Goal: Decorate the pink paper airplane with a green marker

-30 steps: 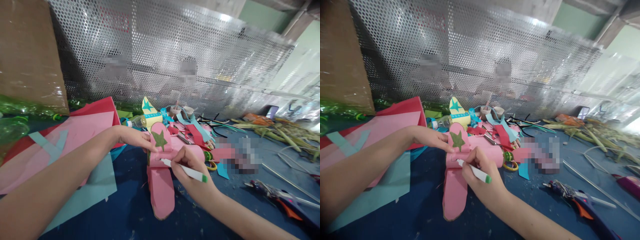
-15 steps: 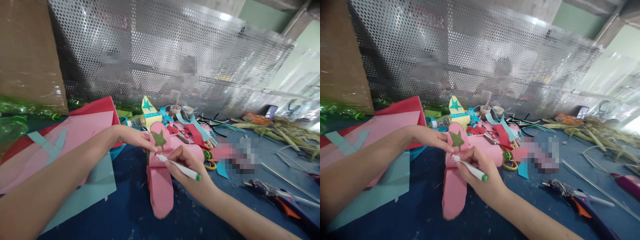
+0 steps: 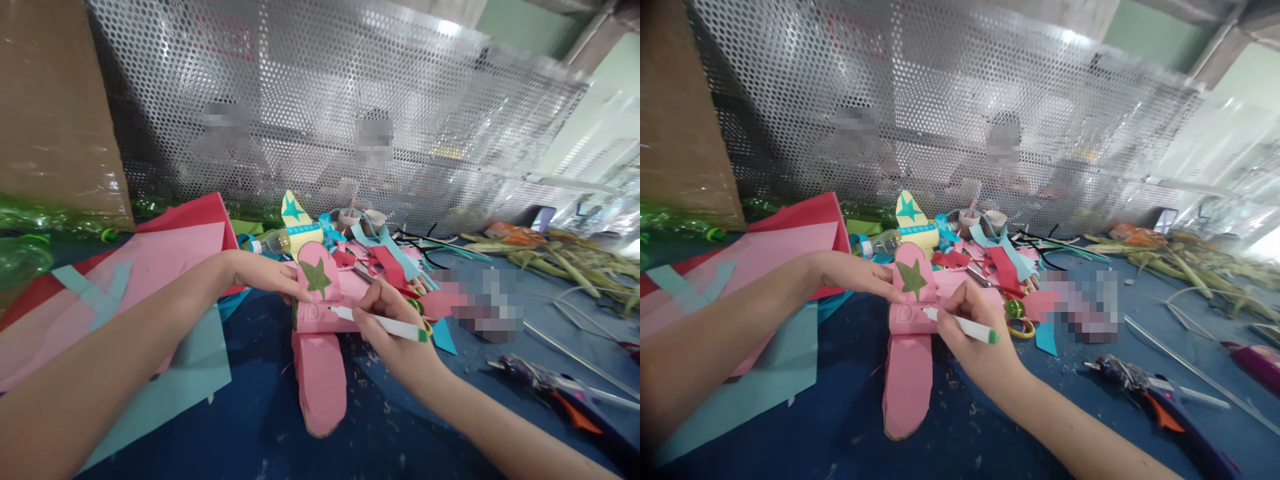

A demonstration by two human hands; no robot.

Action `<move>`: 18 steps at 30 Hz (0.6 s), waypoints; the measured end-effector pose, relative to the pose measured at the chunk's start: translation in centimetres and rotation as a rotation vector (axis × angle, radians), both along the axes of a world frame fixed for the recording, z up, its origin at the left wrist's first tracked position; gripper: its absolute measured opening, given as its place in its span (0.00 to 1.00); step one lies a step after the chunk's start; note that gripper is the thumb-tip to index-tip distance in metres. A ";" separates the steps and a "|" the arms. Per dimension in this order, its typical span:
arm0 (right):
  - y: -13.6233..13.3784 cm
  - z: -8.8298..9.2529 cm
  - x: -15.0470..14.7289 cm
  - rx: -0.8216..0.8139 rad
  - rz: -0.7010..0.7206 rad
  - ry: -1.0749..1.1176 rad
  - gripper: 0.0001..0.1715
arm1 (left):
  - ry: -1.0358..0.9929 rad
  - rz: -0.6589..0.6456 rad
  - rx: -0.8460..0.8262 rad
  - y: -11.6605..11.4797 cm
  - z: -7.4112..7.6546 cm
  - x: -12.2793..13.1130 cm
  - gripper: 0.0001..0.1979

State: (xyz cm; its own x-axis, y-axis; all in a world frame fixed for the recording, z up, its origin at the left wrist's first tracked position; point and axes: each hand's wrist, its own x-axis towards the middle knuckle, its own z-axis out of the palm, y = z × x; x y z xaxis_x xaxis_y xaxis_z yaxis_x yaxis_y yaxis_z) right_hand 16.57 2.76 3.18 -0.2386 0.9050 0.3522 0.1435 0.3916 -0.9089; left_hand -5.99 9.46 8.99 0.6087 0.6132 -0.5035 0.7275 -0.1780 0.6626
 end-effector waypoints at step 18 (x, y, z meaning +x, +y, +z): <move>0.0 -0.6 0.0 0.064 0.050 -0.083 0.10 | 0.017 -0.012 0.006 0.0 0.0 0.1 0.33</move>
State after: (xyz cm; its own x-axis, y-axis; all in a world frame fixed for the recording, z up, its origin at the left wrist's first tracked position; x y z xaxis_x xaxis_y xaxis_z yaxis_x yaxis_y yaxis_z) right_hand 16.60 2.72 2.58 -0.3140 0.8674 0.3861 0.1957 0.4570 -0.8677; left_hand -5.87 9.42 9.02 0.6072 0.6090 -0.5103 0.7367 -0.1909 0.6488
